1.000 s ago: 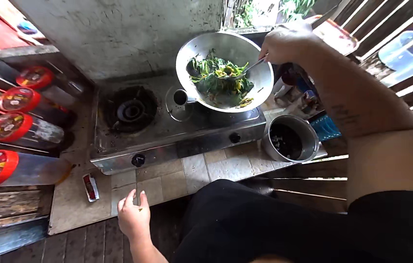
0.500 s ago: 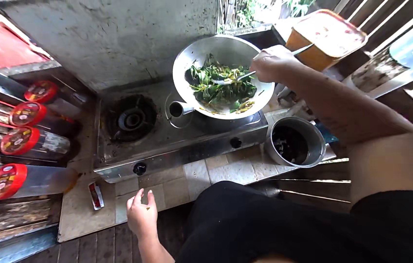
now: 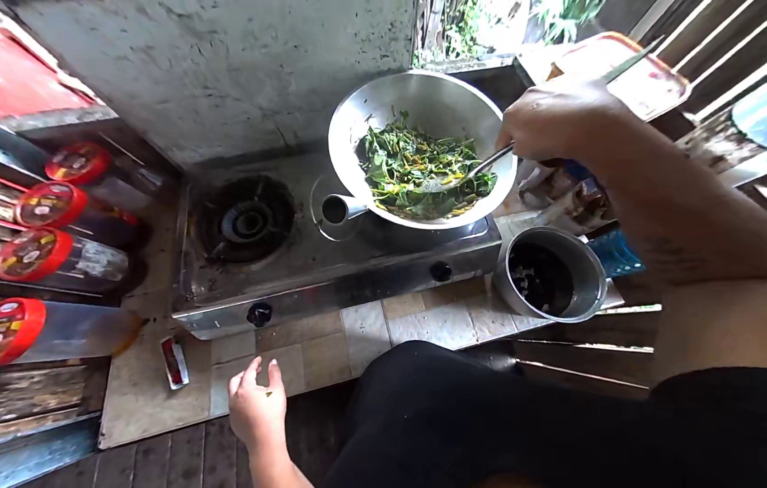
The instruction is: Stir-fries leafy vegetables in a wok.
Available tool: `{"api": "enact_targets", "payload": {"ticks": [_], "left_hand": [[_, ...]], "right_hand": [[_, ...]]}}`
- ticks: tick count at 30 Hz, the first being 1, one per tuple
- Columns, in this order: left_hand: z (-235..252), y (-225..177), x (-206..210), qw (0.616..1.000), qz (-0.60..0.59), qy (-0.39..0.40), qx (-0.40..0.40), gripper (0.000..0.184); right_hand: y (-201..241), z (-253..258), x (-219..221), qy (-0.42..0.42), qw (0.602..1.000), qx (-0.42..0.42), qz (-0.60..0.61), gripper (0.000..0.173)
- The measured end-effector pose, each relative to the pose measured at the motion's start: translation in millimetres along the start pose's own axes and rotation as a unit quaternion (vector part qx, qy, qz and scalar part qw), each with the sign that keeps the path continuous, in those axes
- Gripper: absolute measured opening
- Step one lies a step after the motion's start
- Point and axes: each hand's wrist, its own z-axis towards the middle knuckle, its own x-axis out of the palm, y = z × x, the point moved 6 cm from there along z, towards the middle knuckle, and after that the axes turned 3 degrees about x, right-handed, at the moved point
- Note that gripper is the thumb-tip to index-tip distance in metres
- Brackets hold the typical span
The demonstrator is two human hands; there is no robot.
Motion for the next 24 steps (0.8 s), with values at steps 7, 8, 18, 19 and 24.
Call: {"api": "enact_targets", "payload": {"ticks": [7,8,18,19,24], "left_hand": [[4.0,-10.8,-4.5,0.999,-0.015,0.006,0.033,0.036],[4.7,-11.4,-4.9,0.999,-0.018,0.002,0.037,0.035],[8.9,-0.7,1.8,0.999,-0.018,0.021,0.041,0.035],[10.2,-0.3,0.6,0.999,-0.021,0.02,0.044,0.035],[11.7,8.4,-2.4,0.999,-0.023,0.01,0.04,0.035]], "right_hand": [[28.0,25.1,2.1,-0.027,0.999,-0.018,0.004,0.019],[16.6,27.4,2.1,-0.038,0.999,-0.023,0.006,0.019],[3.7,22.1,9.2,0.005,0.995,0.077,-0.067,0.021],[2.7,22.7,6.5,-0.004,0.994,0.088,-0.06,0.02],[-30.7,12.4,-3.8,-0.041,0.983,0.172,-0.047,0.015]]}}
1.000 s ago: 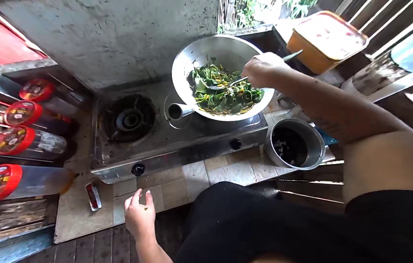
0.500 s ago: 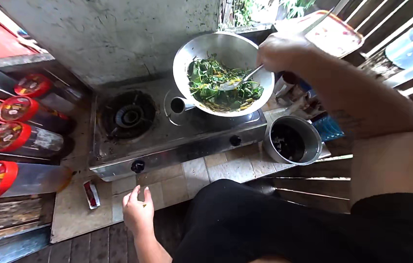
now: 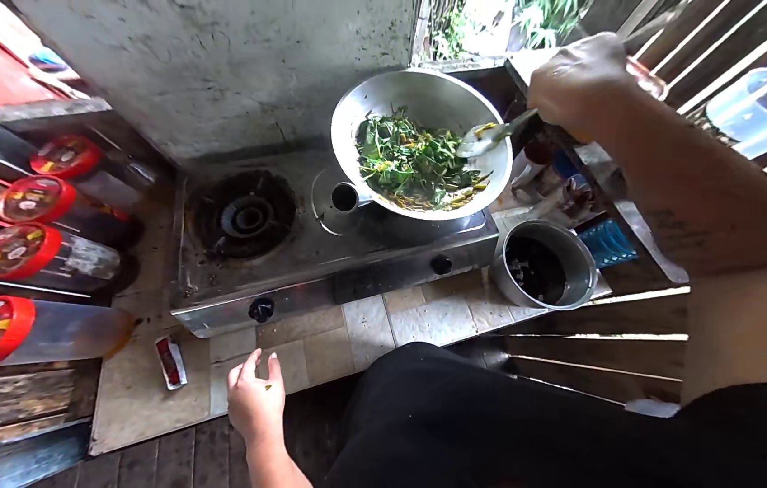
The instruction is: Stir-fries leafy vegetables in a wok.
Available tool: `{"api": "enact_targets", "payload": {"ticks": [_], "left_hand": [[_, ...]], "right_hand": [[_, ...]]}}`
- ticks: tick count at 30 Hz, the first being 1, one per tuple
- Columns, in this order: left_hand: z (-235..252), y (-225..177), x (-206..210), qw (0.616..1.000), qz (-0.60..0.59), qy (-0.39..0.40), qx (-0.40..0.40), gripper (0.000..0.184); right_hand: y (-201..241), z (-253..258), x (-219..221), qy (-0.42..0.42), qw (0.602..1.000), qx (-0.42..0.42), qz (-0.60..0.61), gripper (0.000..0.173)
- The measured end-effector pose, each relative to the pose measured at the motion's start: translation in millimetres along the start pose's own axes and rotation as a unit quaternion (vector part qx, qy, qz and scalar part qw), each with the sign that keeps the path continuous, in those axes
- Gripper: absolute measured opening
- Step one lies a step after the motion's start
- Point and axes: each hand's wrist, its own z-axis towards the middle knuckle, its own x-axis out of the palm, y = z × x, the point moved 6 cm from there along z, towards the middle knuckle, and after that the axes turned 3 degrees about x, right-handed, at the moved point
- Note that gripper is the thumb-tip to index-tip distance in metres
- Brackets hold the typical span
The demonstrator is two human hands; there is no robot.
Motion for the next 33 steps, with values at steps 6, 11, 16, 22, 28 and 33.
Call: {"api": "enact_targets", "payload": {"ticks": [6,11,16,22,28,33], "left_hand": [[-5.7,12.9,-4.9,1.0,0.004,-0.012,-0.023,0.034],[-10.6,13.7,-11.6,0.999,0.003,-0.023,-0.043,0.036],[-9.3,6.6,-9.8,0.998,0.004,-0.026,-0.059,0.035],[-2.9,-7.7,-1.8,0.999,0.003,-0.01,-0.04,0.036],[-5.1,-13.3,-3.3,1.0,0.007,-0.009,-0.019,0.036],[-16.3,0.3,-4.2,1.0,0.008,-0.008,-0.022,0.034]], "right_hand": [[18.6,48.0,36.8,0.009,0.996,0.013,0.083,0.019],[37.8,118.5,77.4,-0.045,0.961,-0.06,0.267,0.034],[55.1,126.6,84.9,-0.121,0.927,-0.155,0.319,0.033],[21.7,29.1,28.6,-0.315,0.885,-0.301,0.166,0.039],[-17.2,41.3,44.4,-0.092,0.991,-0.045,0.089,0.02],[7.0,67.2,87.8,0.029,0.976,-0.091,0.197,0.024]]}}
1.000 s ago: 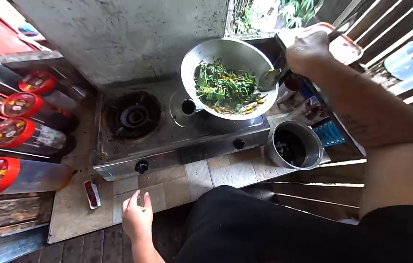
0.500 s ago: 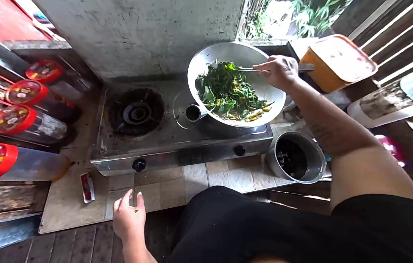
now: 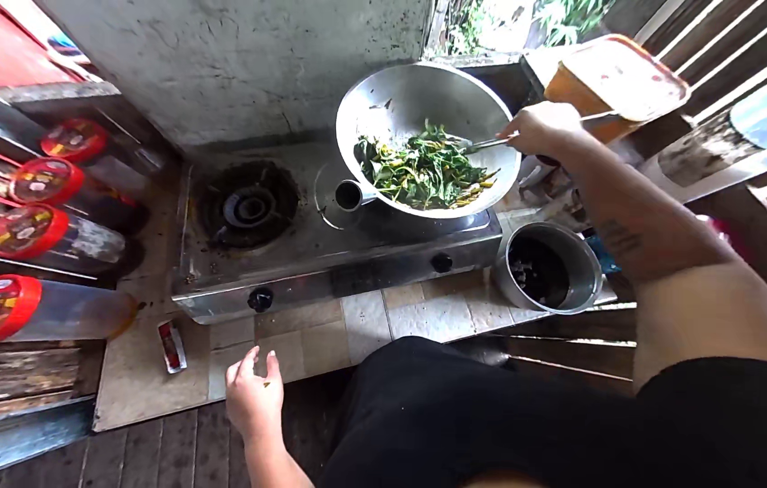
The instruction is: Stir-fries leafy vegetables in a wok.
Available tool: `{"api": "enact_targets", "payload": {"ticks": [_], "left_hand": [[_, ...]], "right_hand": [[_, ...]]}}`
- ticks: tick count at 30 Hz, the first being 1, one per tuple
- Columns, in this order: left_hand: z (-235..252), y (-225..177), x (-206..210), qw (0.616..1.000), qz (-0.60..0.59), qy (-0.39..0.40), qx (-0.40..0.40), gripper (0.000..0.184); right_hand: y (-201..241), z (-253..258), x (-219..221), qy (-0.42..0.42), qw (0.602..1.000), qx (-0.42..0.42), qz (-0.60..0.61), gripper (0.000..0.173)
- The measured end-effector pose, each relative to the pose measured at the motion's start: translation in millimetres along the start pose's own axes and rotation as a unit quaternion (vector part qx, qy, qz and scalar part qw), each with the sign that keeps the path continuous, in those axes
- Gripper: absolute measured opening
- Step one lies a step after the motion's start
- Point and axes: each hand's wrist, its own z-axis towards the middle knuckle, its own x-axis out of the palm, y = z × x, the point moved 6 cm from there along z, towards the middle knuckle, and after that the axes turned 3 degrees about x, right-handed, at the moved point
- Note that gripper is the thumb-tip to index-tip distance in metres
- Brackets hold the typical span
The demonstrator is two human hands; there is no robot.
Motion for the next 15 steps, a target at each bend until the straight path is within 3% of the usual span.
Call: {"api": "enact_targets", "payload": {"ticks": [4,7,10,12,15], "left_hand": [[-0.5,0.7,-4.6,1.0,0.003,0.007,0.005,0.036],[4.7,-0.9,-7.3,1.0,0.001,0.006,0.018,0.036],[7.9,-3.0,-3.3,0.999,0.002,0.018,0.031,0.036],[9.2,-5.8,-0.1,0.999,0.003,0.029,0.035,0.036],[13.0,-7.5,6.1,0.998,0.003,0.043,0.044,0.036]], "right_hand": [[29.1,13.8,28.3,-0.037,0.993,-0.048,0.103,0.029],[47.2,-16.9,8.2,-0.116,0.987,-0.086,0.067,0.036],[63.0,-71.1,-9.7,-0.18,0.973,-0.147,-0.018,0.031],[66.9,-103.9,-4.8,-0.179,0.971,-0.151,-0.047,0.028],[52.5,-135.8,8.3,-0.119,0.986,-0.116,-0.028,0.047]]}}
